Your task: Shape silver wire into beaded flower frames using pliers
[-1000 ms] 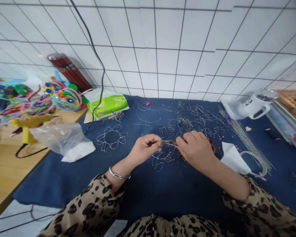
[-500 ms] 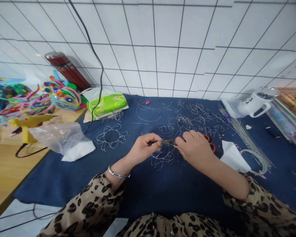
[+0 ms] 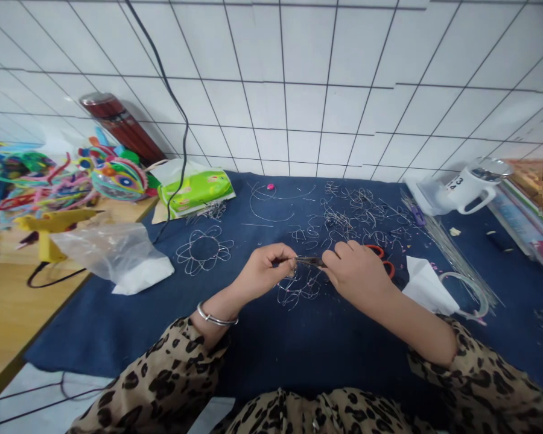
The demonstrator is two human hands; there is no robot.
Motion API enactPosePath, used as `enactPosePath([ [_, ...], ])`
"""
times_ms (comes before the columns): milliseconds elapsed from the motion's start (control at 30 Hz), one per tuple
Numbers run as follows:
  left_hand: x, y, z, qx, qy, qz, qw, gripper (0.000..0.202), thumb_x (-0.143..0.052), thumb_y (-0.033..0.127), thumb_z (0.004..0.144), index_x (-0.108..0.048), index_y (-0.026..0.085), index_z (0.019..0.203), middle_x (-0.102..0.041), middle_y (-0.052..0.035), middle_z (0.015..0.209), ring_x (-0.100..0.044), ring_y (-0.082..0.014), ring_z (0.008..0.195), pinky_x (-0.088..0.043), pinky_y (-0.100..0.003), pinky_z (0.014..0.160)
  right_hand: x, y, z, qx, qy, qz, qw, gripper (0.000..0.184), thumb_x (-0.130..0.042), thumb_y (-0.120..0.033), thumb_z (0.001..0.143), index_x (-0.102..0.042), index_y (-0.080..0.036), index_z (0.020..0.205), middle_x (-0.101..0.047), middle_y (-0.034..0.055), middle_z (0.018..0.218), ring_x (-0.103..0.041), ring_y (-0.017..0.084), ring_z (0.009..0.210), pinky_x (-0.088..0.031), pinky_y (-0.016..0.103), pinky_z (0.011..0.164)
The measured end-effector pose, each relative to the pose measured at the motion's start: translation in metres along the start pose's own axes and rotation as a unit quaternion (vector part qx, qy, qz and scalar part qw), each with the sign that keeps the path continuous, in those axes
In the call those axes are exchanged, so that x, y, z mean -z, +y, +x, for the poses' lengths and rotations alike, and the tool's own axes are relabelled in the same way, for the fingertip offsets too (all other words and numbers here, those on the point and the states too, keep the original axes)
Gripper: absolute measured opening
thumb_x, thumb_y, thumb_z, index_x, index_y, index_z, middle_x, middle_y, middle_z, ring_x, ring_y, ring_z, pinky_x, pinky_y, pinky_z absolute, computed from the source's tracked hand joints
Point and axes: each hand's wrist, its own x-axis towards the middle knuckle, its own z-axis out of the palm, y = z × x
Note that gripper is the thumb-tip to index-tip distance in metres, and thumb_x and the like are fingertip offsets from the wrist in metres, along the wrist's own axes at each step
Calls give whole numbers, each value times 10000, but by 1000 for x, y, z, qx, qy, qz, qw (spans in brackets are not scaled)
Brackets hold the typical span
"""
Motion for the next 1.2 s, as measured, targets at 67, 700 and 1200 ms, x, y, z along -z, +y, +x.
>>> enactPosePath([
  [67, 0, -1, 0, 2, 0, -3, 1000, 113, -545, 214, 825, -606, 132, 776, -590, -9, 650, -488, -87, 570, -371, -195, 532, 0, -1, 0, -4, -2, 2, 1000, 133, -456, -276, 876, -501, -195, 779, -498, 35, 732, -383, 179, 707, -213, 307, 601],
  [700, 0, -1, 1, -12, 15, 30, 999, 109, -535, 205, 816, -611, 136, 778, -594, -9, 662, -494, -94, 590, -382, -200, 549, -4, -4, -1, -18, 15, -6, 1000, 213, -425, -320, 898, -525, -187, 766, -515, 43, 710, -389, 174, 685, -206, 308, 584],
  [1200, 3, -3, 2, -40, 12, 15, 999, 120, -534, 222, 833, -609, 137, 795, -585, -14, 696, -485, -97, 616, -375, -212, 578, 3, -4, 0, -6, 48, -37, 998, 144, -473, -273, 867, -533, -182, 773, -490, 53, 734, -358, 189, 730, -215, 326, 636],
])
